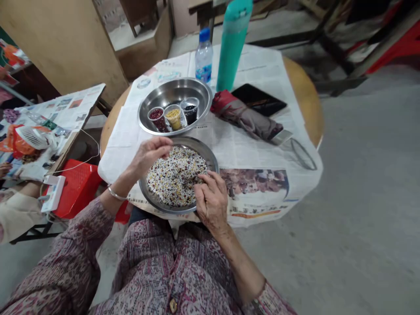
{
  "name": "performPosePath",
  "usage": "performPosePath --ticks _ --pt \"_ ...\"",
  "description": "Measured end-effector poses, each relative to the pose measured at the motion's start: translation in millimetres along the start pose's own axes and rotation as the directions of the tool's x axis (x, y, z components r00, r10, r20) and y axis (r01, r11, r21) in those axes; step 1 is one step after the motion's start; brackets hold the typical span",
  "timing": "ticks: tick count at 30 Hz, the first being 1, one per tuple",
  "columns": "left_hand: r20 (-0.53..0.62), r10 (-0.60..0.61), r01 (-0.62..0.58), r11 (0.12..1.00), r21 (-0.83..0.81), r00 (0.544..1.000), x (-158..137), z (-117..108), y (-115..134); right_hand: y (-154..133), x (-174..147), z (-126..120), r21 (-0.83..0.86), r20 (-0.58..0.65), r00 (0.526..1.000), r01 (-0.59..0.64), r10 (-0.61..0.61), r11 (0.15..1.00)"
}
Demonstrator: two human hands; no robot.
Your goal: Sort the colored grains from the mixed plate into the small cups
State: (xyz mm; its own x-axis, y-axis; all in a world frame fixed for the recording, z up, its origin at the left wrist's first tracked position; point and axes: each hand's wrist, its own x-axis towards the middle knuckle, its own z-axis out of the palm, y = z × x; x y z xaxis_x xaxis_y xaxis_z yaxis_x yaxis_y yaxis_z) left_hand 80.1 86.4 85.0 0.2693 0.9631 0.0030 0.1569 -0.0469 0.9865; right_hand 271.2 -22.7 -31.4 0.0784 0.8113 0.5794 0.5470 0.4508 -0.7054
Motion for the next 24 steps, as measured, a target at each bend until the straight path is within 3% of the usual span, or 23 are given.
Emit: performPosePath --ticks 2,4,8,14,24 --pt "0.094 0.026 -0.052 0.958 0.282 0.995 -27.6 0.3 -16.5 0.0 -0.2 -0.4 -0.003 -0.003 1.0 0.007 -0.007 1.0" --pt "0.145 0.088 -0.149 0.858 0.491 0.986 -47.3 -0.3 -31.2 0.2 -0.2 -0.6 -0.005 -0.003 1.0 0.015 -0.015 1.0" --pt "0.17 0.164 -0.236 0.635 0.735 0.972 -65.0 1.7 -47.9 0.7 0.0 -0.2 -0.01 -0.016 0.999 0.033 -0.033 0.999" --pt "0.259 0.089 -0.27 0.476 0.837 0.962 -66.4 13.6 -46.5 0.4 0.0 0.1 -0.036 -0.029 0.999 0.03 -0.031 0.999" --pt "0.34 0.037 -0.323 0.417 0.85 0.94 -67.0 18.7 -36.3 0.2 -0.1 -1.4 -0.038 -0.02 0.999 0.04 -0.041 0.998"
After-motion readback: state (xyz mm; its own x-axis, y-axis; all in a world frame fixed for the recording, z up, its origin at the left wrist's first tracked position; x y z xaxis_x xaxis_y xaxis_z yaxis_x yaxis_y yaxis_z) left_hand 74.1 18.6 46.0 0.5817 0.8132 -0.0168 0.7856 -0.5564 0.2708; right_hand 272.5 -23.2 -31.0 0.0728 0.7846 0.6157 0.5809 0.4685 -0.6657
